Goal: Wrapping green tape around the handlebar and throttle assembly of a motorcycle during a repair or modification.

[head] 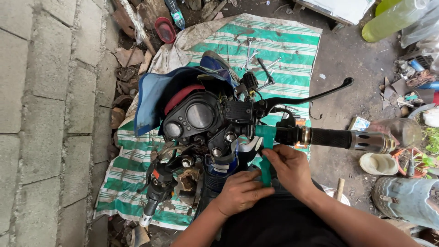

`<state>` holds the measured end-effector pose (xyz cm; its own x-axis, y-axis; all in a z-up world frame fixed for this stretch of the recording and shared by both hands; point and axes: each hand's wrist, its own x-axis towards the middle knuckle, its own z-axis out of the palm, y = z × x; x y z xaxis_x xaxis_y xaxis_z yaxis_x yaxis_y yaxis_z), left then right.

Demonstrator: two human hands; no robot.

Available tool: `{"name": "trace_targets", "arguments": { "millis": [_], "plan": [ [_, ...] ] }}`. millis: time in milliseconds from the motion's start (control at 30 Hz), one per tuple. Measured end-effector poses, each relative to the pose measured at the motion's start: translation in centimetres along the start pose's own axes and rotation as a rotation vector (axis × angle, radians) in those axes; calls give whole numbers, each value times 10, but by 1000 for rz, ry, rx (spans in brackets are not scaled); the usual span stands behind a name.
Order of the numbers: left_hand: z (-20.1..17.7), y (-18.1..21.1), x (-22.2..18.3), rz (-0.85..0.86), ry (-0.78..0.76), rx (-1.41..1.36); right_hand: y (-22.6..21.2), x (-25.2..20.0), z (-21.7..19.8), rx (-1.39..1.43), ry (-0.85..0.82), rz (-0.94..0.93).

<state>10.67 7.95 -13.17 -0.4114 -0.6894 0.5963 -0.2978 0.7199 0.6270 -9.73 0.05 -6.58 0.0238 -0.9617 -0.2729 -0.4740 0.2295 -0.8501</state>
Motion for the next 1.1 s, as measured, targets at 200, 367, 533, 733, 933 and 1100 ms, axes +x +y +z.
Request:
{"name": "trace_targets", "arguments": {
  "millis": [200,367,533,733,933,1100],
  "plan": [
    [-34,-4,20,7,-126,69,6,16,10,26,32,-98],
    [-62,1,43,-79,-40,223,-1,20,7,43,53,-105],
    [-99,12,101,-169,53,529,-14,27,9,46,66,-68],
    [-97,6,179,19,222,626,40,38,22,-220,244,-349],
    [-84,-16,178,40,122,620,116,59,29,-809,241,-670],
    [-77,-8,189,-71,136,513,73,47,23,-761,288,-555]
  ]
}}
